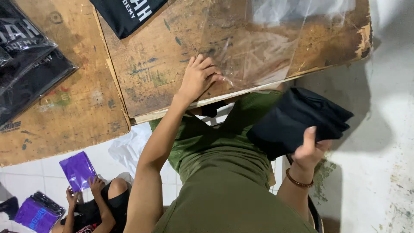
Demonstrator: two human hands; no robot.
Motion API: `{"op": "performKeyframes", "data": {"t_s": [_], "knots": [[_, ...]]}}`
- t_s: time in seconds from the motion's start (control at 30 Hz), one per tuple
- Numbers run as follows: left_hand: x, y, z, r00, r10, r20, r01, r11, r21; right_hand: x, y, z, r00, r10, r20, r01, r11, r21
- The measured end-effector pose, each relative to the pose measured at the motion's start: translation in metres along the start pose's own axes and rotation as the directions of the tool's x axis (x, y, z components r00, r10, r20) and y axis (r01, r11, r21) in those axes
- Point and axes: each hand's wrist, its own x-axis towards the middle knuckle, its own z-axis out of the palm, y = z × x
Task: Folding black t-shirts and placing them into clear plastic bags for shipping
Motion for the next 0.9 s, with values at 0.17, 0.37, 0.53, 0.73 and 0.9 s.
{"op": "performKeyframes", "data": {"t_s": [0.17,0.37,0.53,0.73,0.9], "knots": [[-0.012,0.031,-0.03,0.977,-0.175,-0.121,0.169,0.984,-0.053,0.005,0.004,0.016,0.961,-0.077,0.267,0.048,0.992,0.114],[-0.001,0.071,-0.071,0.937,-0.349,-0.003,0.342,0.92,-0.19,-0.006,-0.001,0.048,0.831,0.121,0.543,-0.126,0.992,-0.027],[0.009,0.078,-0.089,0.961,-0.267,-0.074,0.218,0.892,-0.396,0.001,-0.078,0.104,0.806,0.212,0.553,-0.188,0.977,-0.1],[0.017,0.106,-0.091,0.948,-0.3,-0.11,0.197,0.82,-0.538,-0.004,-0.05,0.111,0.75,0.588,0.302,-0.567,0.807,-0.166],[0.015,0.134,-0.069,0.979,-0.138,-0.152,0.029,0.826,-0.563,-0.01,-0.037,0.119,0.68,0.644,0.351,-0.702,0.71,0.057]]}}
